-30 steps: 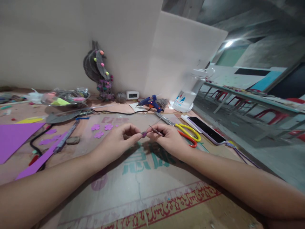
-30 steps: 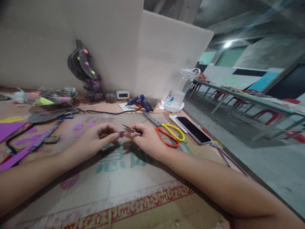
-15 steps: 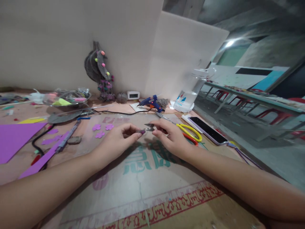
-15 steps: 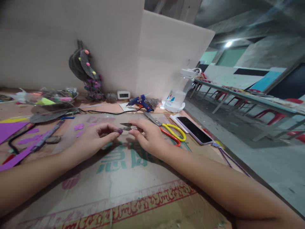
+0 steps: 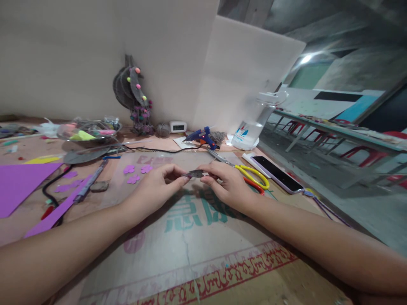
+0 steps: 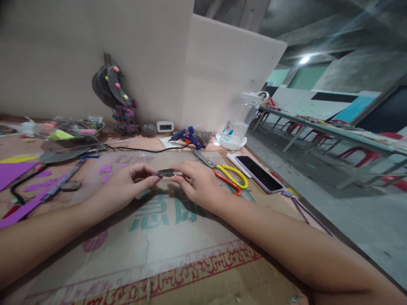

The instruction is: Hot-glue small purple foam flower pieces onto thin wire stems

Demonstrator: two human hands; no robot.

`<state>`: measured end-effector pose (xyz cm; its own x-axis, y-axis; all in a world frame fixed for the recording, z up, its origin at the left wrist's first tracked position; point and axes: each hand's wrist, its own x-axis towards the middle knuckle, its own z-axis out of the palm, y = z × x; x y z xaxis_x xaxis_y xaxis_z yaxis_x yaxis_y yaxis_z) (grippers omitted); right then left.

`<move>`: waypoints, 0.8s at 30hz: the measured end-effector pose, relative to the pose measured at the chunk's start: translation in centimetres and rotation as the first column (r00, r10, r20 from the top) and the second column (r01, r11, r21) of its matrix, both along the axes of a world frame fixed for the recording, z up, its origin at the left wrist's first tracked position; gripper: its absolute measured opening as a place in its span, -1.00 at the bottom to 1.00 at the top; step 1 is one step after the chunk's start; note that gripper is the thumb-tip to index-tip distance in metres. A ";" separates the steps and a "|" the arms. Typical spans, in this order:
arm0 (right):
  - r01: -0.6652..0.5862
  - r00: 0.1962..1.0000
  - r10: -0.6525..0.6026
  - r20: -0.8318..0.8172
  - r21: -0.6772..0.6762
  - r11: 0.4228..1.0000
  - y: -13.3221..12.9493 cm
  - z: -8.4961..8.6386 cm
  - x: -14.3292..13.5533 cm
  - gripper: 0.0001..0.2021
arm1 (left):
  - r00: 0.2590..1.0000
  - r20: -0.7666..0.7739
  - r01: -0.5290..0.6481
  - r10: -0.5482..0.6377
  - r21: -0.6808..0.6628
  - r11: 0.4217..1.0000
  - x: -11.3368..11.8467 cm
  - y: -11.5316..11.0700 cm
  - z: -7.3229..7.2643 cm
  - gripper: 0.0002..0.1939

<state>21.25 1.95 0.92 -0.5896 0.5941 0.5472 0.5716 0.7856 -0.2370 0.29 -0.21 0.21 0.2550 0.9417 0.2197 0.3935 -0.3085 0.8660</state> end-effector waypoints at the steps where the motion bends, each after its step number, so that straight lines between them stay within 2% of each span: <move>1: 0.004 1.000 -0.004 0.000 -0.010 1.000 0.0 0.0 0.0 -0.74 | 1.000 0.000 0.002 -0.002 0.000 1.000 0.0 0.0 0.0 -0.82; 7: 0.013 1.000 -0.012 0.011 -0.053 0.999 0.0 0.1 -0.1 -0.74 | 1.000 0.002 0.016 -0.016 0.005 1.000 0.0 0.0 0.0 -0.82; 24: 0.007 1.000 -0.006 0.019 -0.056 0.998 0.0 0.1 0.0 -0.73 | 1.000 0.007 0.009 -0.009 -0.020 1.000 0.0 -0.1 0.2 -0.81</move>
<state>21.23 1.91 1.00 -0.5955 0.6271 0.5022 0.5810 0.7679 -0.2698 0.34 -0.31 0.37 0.2620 0.9436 0.2023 0.3843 -0.2943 0.8750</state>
